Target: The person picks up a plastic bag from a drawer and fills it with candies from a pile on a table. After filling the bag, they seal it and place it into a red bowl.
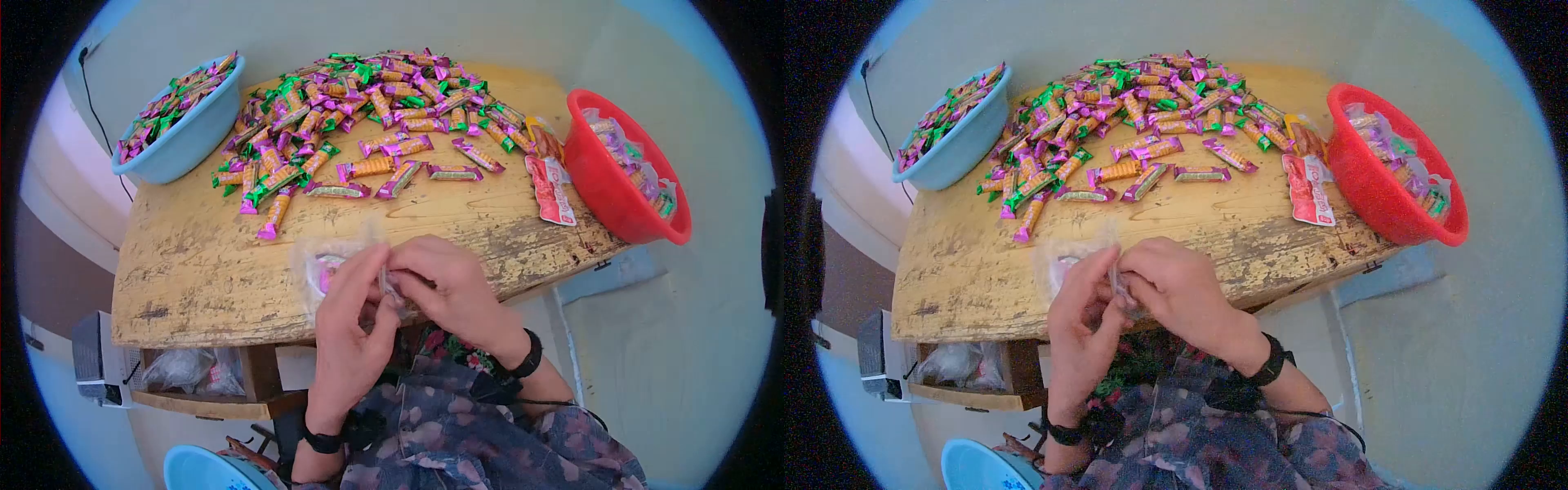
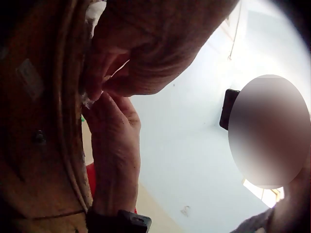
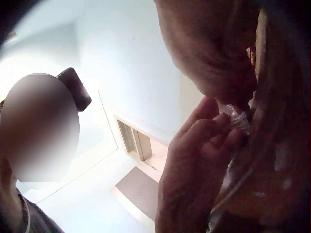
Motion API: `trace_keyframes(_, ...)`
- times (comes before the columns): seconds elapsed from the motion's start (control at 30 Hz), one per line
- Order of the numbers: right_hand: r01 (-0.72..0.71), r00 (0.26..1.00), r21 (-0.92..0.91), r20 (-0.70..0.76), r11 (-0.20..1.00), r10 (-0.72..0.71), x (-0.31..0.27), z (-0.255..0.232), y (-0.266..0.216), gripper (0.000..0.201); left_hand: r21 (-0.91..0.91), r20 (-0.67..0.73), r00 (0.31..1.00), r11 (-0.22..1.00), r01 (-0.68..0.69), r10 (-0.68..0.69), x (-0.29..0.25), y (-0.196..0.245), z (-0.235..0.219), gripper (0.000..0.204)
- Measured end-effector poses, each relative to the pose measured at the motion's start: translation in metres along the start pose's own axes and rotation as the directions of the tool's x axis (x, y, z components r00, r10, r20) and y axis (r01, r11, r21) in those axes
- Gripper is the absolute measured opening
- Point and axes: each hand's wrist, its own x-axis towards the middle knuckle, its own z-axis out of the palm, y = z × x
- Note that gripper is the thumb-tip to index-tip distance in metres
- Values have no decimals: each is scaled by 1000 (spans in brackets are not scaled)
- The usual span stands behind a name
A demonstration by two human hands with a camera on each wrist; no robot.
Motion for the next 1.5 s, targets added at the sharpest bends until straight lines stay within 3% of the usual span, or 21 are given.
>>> trace_keyframes(0.13,88,995,-105,55,991,-82,13,-16,4,19,-179,10,997,981,78,-77,3,-1,-5,60)
trace_keyframes(0.2,36,999,-256,-23,966,-43,22,-36,11,18,-229,25,993,966,117,-114,4,3,-9,60)
trace_keyframes(0.33,-17,1000,-591,-18,806,8,48,-77,39,18,-184,55,994,978,100,-91,3,-4,-9,57)
trace_keyframes(0.43,-10,1000,-691,14,723,27,54,-88,75,22,-121,72,996,990,70,-62,3,-3,-10,55)
trace_keyframes(0.53,-6,979,-702,140,712,146,61,-95,89,25,-176,69,995,981,77,-66,2,-5,-12,54)
trace_keyframes(0.63,83,946,-516,309,852,94,67,-89,83,28,-227,80,993,969,101,-85,2,-6,-14,55)
trace_keyframes(0.73,76,926,-481,360,874,118,74,-77,56,35,-205,84,992,973,107,-92,2,-5,-12,54)
trace_keyframes(0.83,138,968,-413,249,900,-34,81,-67,44,43,-179,82,992,978,109,-96,1,-4,-13,55)
trace_keyframes(0.93,298,931,-387,320,872,-176,91,-62,68,48,-165,82,993,981,99,-87,0,-5,-13,56)
trace_keyframes(1.13,103,906,-478,407,872,115,78,-69,65,67,-200,-4,997,977,73,-76,0,-7,-8,56)
trace_keyframes(1.23,113,958,-389,287,914,4,61,-70,63,63,-198,-4,996,976,88,-90,0,-4,-8,58)
trace_keyframes(1.33,-31,940,-511,276,859,198,49,-76,33,52,-188,-51,994,978,88,-99,1,-1,-4,64)
trace_keyframes(1.43,-25,990,-460,114,887,87,30,-71,45,48,-178,-118,987,980,88,-110,2,4,3,72)
trace_keyframes(1.5,-72,979,-450,137,890,149,26,-74,48,46,-114,-127,985,988,103,-117,3,6,6,75)
